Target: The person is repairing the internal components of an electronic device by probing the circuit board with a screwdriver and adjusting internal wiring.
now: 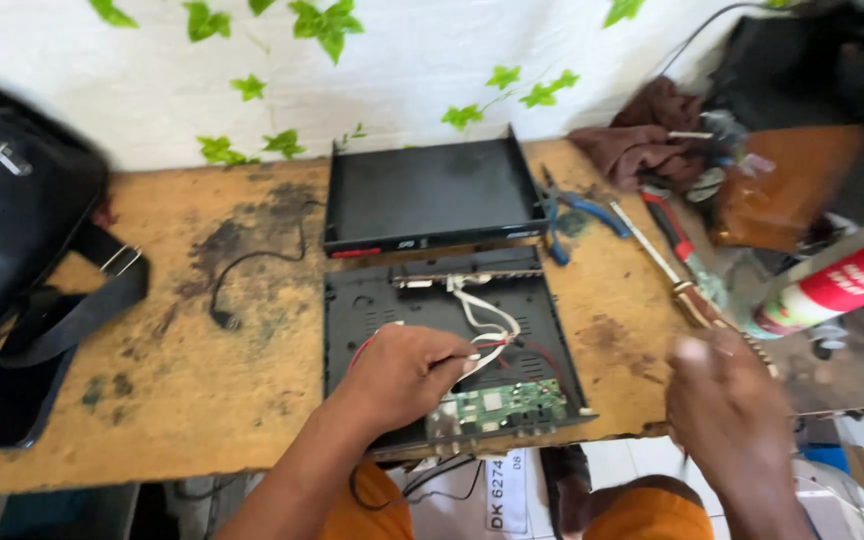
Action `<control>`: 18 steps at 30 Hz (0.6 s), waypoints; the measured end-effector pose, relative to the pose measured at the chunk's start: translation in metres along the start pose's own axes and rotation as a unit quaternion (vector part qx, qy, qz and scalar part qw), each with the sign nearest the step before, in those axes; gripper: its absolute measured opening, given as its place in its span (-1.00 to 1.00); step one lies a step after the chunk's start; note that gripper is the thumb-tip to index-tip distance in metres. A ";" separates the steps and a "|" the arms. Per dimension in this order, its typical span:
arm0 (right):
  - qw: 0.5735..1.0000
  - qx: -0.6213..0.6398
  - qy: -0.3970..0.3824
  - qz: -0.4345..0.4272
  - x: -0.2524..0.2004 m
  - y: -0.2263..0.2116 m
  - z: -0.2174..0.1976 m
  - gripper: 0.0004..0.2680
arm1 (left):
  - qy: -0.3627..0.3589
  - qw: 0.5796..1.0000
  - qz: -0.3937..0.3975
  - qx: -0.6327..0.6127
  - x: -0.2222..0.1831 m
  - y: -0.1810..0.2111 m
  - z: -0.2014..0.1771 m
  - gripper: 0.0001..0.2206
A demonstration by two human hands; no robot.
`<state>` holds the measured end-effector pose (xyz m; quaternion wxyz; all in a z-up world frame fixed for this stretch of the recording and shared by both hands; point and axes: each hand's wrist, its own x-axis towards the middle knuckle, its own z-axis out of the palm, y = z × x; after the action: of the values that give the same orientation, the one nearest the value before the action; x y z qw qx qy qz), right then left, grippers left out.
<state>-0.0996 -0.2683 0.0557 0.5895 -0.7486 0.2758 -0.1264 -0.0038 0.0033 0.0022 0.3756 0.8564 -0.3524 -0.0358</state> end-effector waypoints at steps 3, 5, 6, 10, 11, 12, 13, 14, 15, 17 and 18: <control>0.932 -0.359 -0.043 0.030 0.033 0.006 0.002 -0.73 | 0.014 1.000 -0.009 -0.005 -0.001 0.000 0.002 -0.62; 0.913 -0.402 -0.057 0.034 0.040 0.007 0.009 -0.72 | 0.013 1.000 -0.017 -0.001 -0.001 -0.001 0.003 -0.71; 0.892 -0.445 -0.074 0.037 0.043 0.008 0.012 -0.71 | 0.013 1.000 -0.028 0.004 -0.001 -0.002 0.004 -0.79; 0.848 -0.525 -0.071 -0.010 0.052 0.022 0.022 -0.74 | 0.007 1.000 -0.026 -0.003 0.002 -0.007 0.006 -0.88; 0.844 -0.530 -0.072 -0.023 0.056 0.026 0.024 -0.76 | 0.003 0.999 -0.038 0.012 0.002 -0.009 0.008 -0.86; 0.841 -0.535 -0.073 -0.035 0.059 0.031 0.025 -0.77 | -0.001 0.998 -0.049 0.026 0.002 -0.012 0.010 -0.84; 0.841 -0.535 -0.071 -0.032 0.057 0.026 0.027 -0.77 | -0.004 0.999 -0.046 0.026 0.002 -0.010 0.010 -0.84; 0.840 -0.538 -0.064 -0.027 0.055 0.022 0.030 -0.75 | 0.004 0.999 -0.045 0.021 0.002 -0.009 0.009 -0.87; 0.839 -0.541 -0.057 -0.023 0.053 0.017 0.032 -0.73 | 0.011 0.999 -0.044 0.018 0.002 -0.007 0.008 -0.89; 0.845 -0.532 -0.061 -0.020 0.054 0.012 0.035 -0.75 | 0.006 0.998 -0.054 0.008 0.003 -0.009 0.010 -0.88; 0.849 -0.524 -0.066 -0.021 0.055 0.009 0.037 -0.78 | 0.003 0.998 -0.067 -0.001 0.002 -0.010 0.010 -0.86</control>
<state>-0.0381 -0.2707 0.0299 0.1237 -0.9585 0.2459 0.0741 0.0003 0.0003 -0.0117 0.3746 0.8777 -0.2930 -0.0590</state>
